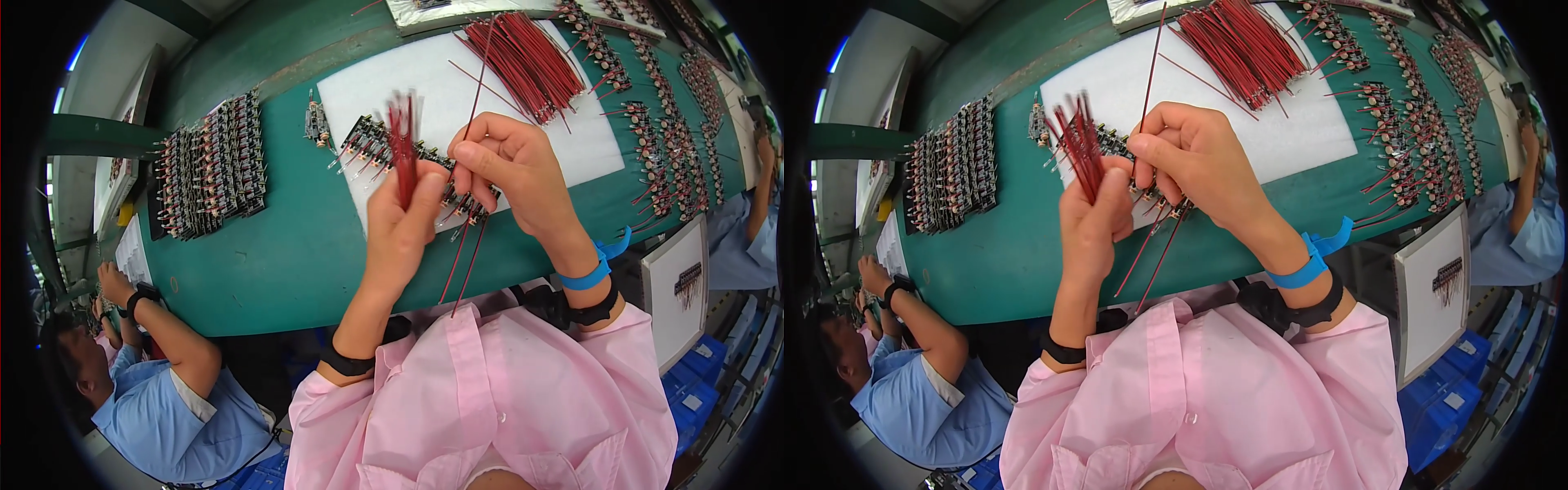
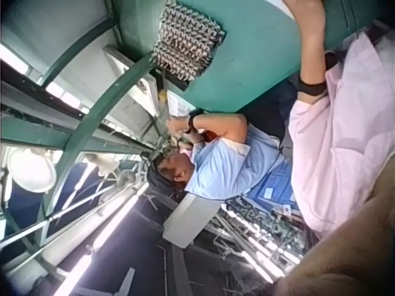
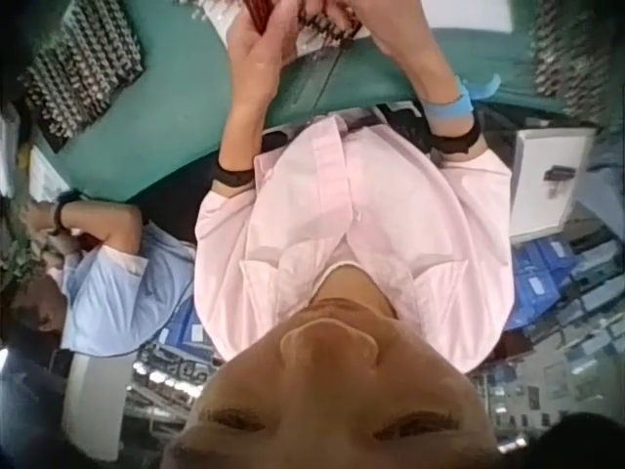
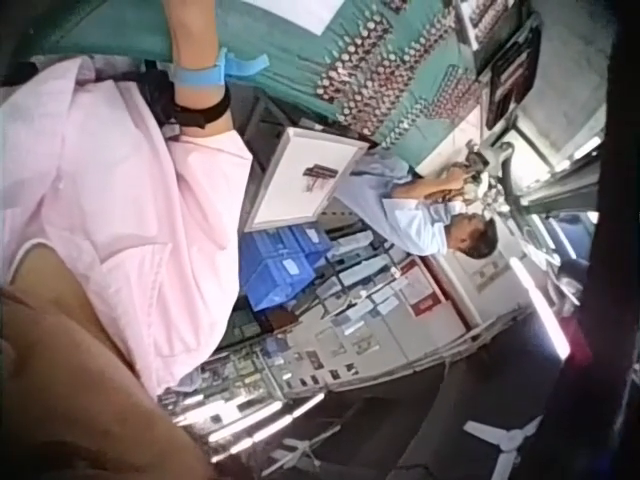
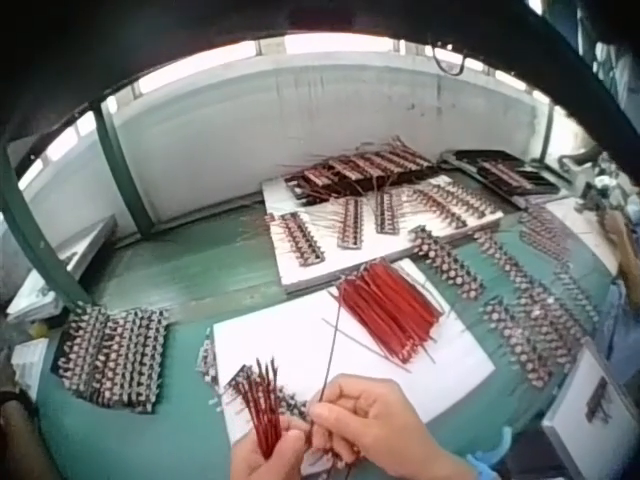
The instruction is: The person picks up a bundle of wires and inserts them one by one into a circuit board. After filling the board, they place it onto a stack and reach for a new board to repeat the process.
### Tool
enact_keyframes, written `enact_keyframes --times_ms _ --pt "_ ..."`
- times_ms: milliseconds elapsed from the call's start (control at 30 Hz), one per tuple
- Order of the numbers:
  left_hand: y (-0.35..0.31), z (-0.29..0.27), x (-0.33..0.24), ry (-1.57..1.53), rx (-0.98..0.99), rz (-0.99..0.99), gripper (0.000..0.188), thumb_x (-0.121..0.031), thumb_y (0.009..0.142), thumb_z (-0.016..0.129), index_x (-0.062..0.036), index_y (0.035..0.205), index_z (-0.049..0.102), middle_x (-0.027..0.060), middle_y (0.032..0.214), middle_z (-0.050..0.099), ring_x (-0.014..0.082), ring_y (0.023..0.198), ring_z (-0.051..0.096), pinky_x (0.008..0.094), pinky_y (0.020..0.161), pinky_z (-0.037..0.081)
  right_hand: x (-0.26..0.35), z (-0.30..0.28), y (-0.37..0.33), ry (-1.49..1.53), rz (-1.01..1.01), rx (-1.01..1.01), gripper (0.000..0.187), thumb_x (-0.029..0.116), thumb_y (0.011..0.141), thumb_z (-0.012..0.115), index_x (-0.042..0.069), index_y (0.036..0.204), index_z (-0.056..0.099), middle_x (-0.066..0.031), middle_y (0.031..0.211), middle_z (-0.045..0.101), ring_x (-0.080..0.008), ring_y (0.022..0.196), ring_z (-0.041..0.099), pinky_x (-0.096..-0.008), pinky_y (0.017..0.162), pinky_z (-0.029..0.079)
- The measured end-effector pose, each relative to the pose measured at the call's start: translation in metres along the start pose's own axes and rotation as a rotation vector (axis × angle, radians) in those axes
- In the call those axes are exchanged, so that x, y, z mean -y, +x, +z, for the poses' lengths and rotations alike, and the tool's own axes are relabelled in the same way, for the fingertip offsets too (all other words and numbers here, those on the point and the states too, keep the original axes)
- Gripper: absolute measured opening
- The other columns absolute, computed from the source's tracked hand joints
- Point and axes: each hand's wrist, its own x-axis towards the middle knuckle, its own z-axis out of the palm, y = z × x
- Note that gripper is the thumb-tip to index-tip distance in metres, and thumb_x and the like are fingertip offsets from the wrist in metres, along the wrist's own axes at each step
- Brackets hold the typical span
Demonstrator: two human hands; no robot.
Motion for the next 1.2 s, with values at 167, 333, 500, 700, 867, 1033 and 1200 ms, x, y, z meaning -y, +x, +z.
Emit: enact_keyframes --times_ms 167,333,500,700,867,1033,1200 --pt "-0.002 0.004 0.002 0.190 -0.106 0.120 0.012 -0.011 0.079 0.051 0.0005 0.084 0.052 -0.0014 0.063 0.049 0.0024 0.055 0.040 0.0163 0.048 0.031 -0.005 0.008 0.000 -0.100 -0.124 -0.018 0.013 0.010 0.077 0.052 -0.003 0.073 0.051 -0.0014 0.062 0.051 -0.0031 0.052 0.041 -0.0157 0.044 0.032" --pt "-0.005 0.001 -0.005 0.298 -0.084 0.141 0.013 -0.011 0.079 0.052 0.0014 0.082 0.053 -0.0016 0.065 0.050 0.0023 0.057 0.039 0.0162 0.049 0.031 -0.010 0.003 -0.002 -0.393 -0.098 0.002 0.013 0.009 0.077 0.053 -0.003 0.072 0.050 -0.0009 0.064 0.050 -0.0037 0.057 0.043 -0.0164 0.049 0.034" --pt "-0.006 -0.004 -0.006 0.282 -0.019 0.116 0.012 -0.011 0.078 0.053 0.0011 0.080 0.054 -0.0018 0.065 0.050 0.0030 0.057 0.039 0.0171 0.048 0.031 -0.011 0.002 -0.003 -0.256 -0.019 0.061 0.012 0.008 0.077 0.053 -0.002 0.071 0.050 -0.0003 0.065 0.050 -0.0043 0.061 0.043 -0.0177 0.053 0.035" --pt "-0.008 -0.007 -0.008 0.404 -0.021 0.147 0.010 -0.009 0.077 0.053 0.0007 0.078 0.054 -0.0026 0.061 0.047 0.0034 0.053 0.036 0.0178 0.046 0.029 -0.006 0.005 -0.006 -0.449 -0.055 0.094 0.010 0.006 0.076 0.053 -0.003 0.072 0.050 -0.0008 0.065 0.050 -0.0056 0.059 0.042 -0.0196 0.053 0.036" --pt "-0.009 -0.009 -0.002 0.471 -0.054 0.223 0.009 -0.007 0.077 0.053 0.0009 0.079 0.054 -0.0033 0.058 0.045 0.0029 0.051 0.034 0.0179 0.044 0.027 -0.003 0.010 -0.009 -0.587 -0.107 0.080 0.008 0.005 0.075 0.052 -0.003 0.073 0.050 -0.0012 0.065 0.049 -0.0066 0.059 0.042 -0.0206 0.053 0.036" --pt "-0.010 -0.014 0.007 0.356 -0.127 0.201 0.017 -0.011 0.079 0.051 -0.0020 0.064 0.048 -0.0051 0.052 0.039 0.0016 0.045 0.031 0.0176 0.040 0.022 -0.008 0.001 -0.007 -0.636 -0.198 0.005 0.006 0.003 0.073 0.053 -0.003 0.072 0.051 -0.0023 0.064 0.049 -0.0074 0.059 0.042 -0.0208 0.053 0.035" --pt "-0.027 -0.022 0.022 0.040 -0.133 0.272 0.033 -0.015 0.082 0.045 -0.0073 0.054 0.028 -0.0020 0.048 0.028 0.0066 0.043 0.028 0.0206 0.039 0.021 -0.021 -0.016 -0.003 -0.741 -0.203 -0.169 0.005 0.002 0.071 0.053 -0.003 0.071 0.051 -0.0030 0.063 0.048 -0.0080 0.058 0.042 -0.0200 0.053 0.034"
